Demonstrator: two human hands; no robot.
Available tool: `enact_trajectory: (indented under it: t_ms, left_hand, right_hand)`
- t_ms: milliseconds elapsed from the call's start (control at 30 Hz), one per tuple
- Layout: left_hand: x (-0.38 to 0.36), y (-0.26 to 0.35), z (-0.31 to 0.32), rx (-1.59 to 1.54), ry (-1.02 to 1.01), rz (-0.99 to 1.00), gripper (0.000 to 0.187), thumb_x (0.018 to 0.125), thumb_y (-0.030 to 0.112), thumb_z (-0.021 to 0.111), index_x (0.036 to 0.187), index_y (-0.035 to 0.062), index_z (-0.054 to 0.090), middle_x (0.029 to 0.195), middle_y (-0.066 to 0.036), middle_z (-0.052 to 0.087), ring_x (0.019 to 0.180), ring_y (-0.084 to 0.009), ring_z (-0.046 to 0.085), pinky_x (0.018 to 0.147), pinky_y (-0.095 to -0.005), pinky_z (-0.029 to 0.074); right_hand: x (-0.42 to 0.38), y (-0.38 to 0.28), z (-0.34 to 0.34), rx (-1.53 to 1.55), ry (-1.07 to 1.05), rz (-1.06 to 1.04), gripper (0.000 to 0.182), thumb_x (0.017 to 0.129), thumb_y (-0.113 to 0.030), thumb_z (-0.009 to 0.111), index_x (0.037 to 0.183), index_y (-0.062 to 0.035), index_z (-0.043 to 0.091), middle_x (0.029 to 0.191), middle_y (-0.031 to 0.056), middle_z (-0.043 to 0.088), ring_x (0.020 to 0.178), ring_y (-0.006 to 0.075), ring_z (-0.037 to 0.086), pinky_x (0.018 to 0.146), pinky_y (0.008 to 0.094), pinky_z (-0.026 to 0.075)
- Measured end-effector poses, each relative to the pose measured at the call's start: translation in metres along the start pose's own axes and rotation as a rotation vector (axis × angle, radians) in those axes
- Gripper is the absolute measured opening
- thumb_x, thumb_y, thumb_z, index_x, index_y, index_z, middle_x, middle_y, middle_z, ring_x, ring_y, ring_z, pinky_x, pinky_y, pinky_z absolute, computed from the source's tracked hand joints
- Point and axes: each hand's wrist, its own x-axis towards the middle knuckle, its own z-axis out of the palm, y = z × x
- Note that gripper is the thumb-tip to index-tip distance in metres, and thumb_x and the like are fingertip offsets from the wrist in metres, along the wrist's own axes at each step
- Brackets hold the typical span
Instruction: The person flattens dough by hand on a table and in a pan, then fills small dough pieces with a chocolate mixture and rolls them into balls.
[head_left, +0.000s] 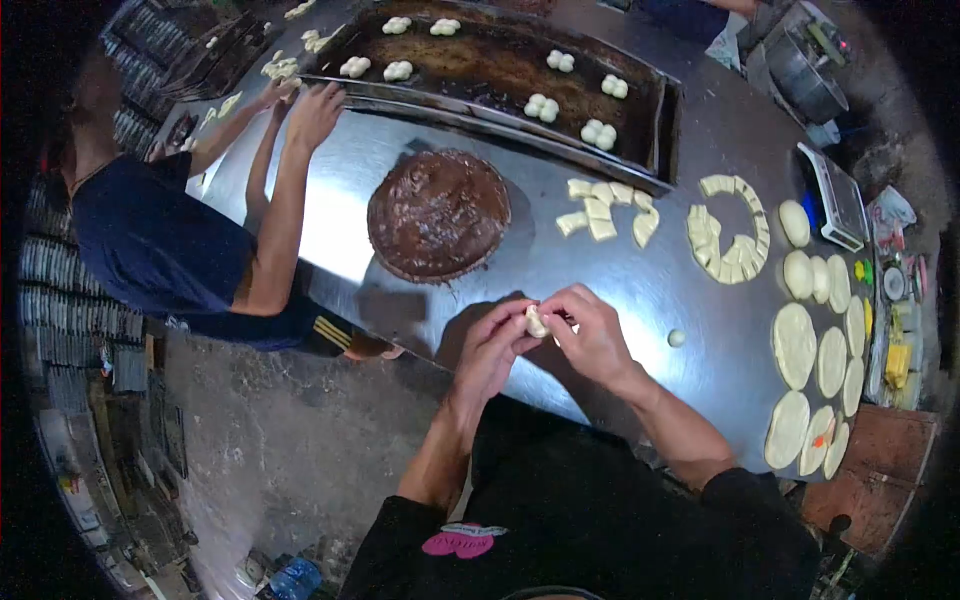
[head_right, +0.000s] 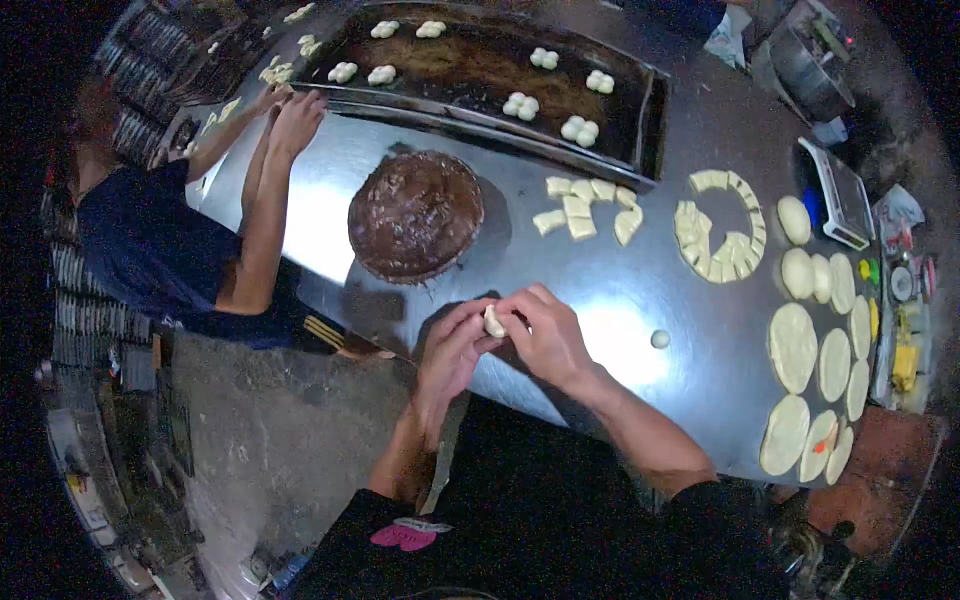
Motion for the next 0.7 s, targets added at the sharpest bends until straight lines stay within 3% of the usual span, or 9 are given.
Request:
enact_trajectory:
  t_ms: [67,133,200,267,300,400,533,633,700]
  left_hand:
    - [0.005,0.001,-0.012,0.02,0.106,0.036,0.028,0.095,0.012,0.055,0.12,-0.0018,0.056,0.116,-0.012,0.06,0.103,-0.0186,0.061,0.089,-0.0338,0.053]
    - [0.007,0.013,-0.02,-0.013,0.074,-0.019,0.028,0.095,0.011,0.054,0.12,-0.0022,0.057,0.117,-0.012,0.06,0.103,-0.0189,0.061,0.09,-0.0344,0.053]
    - [0.012,0.018,-0.027,-0.052,0.031,-0.086,0.028,0.095,0.01,0.054,0.12,-0.0027,0.057,0.118,-0.013,0.06,0.103,-0.0192,0.061,0.091,-0.0351,0.052]
    - [0.018,0.023,-0.034,-0.128,-0.168,-0.181,0.028,0.095,0.008,0.055,0.12,-0.0039,0.057,0.118,-0.014,0.06,0.103,-0.0198,0.061,0.092,-0.0361,0.052]
    - [0.021,0.024,-0.033,-0.081,-0.182,-0.195,0.031,0.094,0.009,0.055,0.121,-0.0054,0.056,0.117,-0.014,0.06,0.102,-0.0207,0.062,0.092,-0.0365,0.052]
    - [0.029,0.023,-0.025,0.095,-0.256,-0.319,0.033,0.093,0.009,0.057,0.122,-0.0064,0.055,0.115,-0.014,0.061,0.102,-0.0207,0.062,0.091,-0.0352,0.052]
    - [0.029,-0.004,0.013,0.196,-0.212,-0.31,0.032,0.088,0.002,0.06,0.12,-0.0043,0.056,0.106,-0.01,0.063,0.096,-0.0157,0.062,0.086,-0.0292,0.051]
    - [0.025,-0.061,0.043,0.153,-0.19,-0.24,0.028,0.085,-0.002,0.061,0.113,-0.0019,0.058,0.103,-0.008,0.063,0.092,-0.0136,0.061,0.081,-0.0267,0.051]
    - [0.013,-0.107,0.072,0.107,-0.146,-0.299,0.033,0.087,0.003,0.062,0.12,-0.0006,0.056,0.107,-0.009,0.061,0.096,-0.0138,0.059,0.083,-0.0275,0.05]
  right_hand:
    - [0.005,-0.018,0.011,0.04,0.1,-0.068,0.017,0.081,0.002,0.064,0.098,-0.0006,0.065,0.096,0.0119,0.065,0.083,0.0268,0.065,0.074,0.0326,0.053]
    - [0.008,-0.017,0.02,-0.079,0.099,-0.225,0.019,0.082,-0.002,0.064,0.1,-0.0025,0.063,0.095,0.0139,0.063,0.084,0.0315,0.063,0.075,0.0368,0.052]
    - [0.012,-0.014,0.019,-0.129,0.099,-0.228,0.022,0.08,-0.002,0.067,0.101,-0.0038,0.062,0.087,0.0112,0.063,0.079,0.0289,0.062,0.07,0.037,0.05]
    - [0.017,-0.014,0.01,-0.252,0.019,-0.23,0.018,0.078,-0.006,0.068,0.096,-0.0057,0.063,0.079,0.0083,0.06,0.071,0.0273,0.059,0.063,0.0372,0.045]
    - [0.017,-0.017,0.008,-0.291,0.057,-0.18,0.013,0.078,-0.01,0.069,0.09,-0.0079,0.063,0.076,0.0066,0.059,0.069,0.0255,0.057,0.063,0.0365,0.039]
    - [0.007,-0.016,-0.004,-0.312,0.111,-0.214,0.01,0.078,-0.012,0.068,0.086,-0.0091,0.063,0.076,0.0058,0.059,0.074,0.0243,0.057,0.069,0.0374,0.039]
    - [-0.033,0.011,-0.017,-0.321,0.068,-0.19,0.013,0.076,-0.012,0.069,0.088,-0.0098,0.064,0.079,0.0052,0.061,0.078,0.0232,0.057,0.072,0.0371,0.039]
    - [-0.082,0.02,-0.042,-0.338,0.211,-0.077,0.018,0.073,-0.012,0.071,0.089,-0.009,0.064,0.084,0.0053,0.064,0.08,0.0237,0.059,0.073,0.037,0.039]
    - [-0.117,0.045,-0.055,-0.367,0.323,-0.048,0.015,0.073,-0.011,0.072,0.084,-0.0089,0.063,0.078,0.0051,0.062,0.075,0.0238,0.058,0.07,0.0376,0.038]
